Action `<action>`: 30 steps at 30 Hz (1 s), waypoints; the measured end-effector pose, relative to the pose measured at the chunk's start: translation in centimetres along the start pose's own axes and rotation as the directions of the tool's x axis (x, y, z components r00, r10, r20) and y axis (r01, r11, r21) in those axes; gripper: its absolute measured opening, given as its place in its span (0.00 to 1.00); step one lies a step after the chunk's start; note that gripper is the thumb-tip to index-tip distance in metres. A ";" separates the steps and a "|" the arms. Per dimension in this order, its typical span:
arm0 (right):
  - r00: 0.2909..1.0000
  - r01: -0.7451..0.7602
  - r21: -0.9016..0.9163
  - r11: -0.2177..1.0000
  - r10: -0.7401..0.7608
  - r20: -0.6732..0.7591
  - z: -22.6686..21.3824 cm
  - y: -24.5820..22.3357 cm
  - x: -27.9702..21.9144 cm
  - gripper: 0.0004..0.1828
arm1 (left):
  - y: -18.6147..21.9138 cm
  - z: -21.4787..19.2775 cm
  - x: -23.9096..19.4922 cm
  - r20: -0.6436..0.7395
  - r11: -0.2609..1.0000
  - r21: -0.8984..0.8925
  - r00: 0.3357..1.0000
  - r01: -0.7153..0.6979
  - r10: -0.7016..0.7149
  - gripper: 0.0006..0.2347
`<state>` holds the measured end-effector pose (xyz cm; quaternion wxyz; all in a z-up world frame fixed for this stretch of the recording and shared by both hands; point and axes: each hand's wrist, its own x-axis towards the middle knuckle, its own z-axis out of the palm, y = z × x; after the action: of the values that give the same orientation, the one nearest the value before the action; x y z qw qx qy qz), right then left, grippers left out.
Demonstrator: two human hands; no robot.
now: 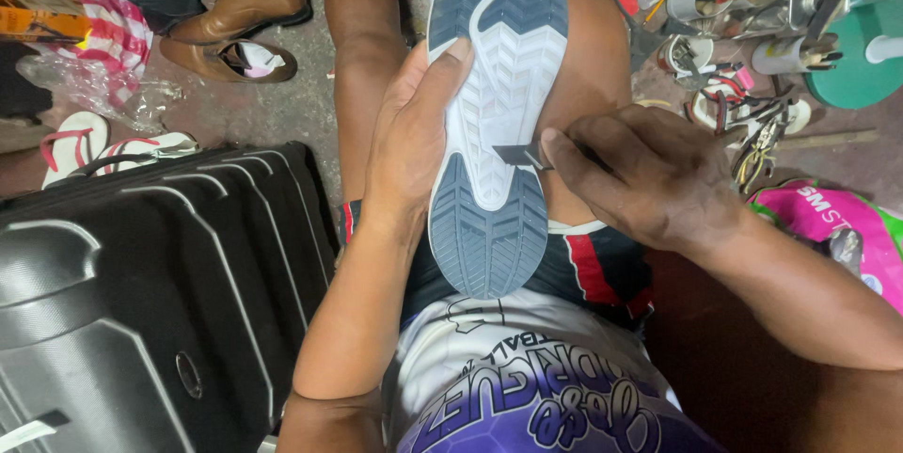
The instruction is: The person holds a sneaker sole-up and uses a small metal scraper to remove material from the white midsole area. The person repeatedly scrapes the same region of the sole while seated on the floor.
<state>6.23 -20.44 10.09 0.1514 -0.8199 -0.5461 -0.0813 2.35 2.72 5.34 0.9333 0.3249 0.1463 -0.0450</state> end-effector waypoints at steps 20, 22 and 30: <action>0.999 -0.005 -0.074 0.997 0.001 -0.043 -0.1 0.1 -0.4 0.20 | -0.6 1.2 0.2 -0.006 0.991 -0.133 1.000 0.015 -0.016 0.13; 0.999 -0.008 -0.062 0.998 0.005 -0.048 -0.1 0.1 -0.5 0.18 | -0.7 1.2 0.1 -0.009 0.991 -0.136 1.000 0.014 -0.016 0.13; 0.999 0.000 -0.067 0.998 -0.002 -0.036 0.2 0.2 -0.5 0.20 | -1.1 1.0 0.1 -0.007 0.986 -0.164 1.000 0.015 -0.017 0.13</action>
<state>6.23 -20.84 9.74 0.1336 -0.8227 -0.5405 -0.1145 2.53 1.19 5.42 0.9558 0.2459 0.1561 -0.0390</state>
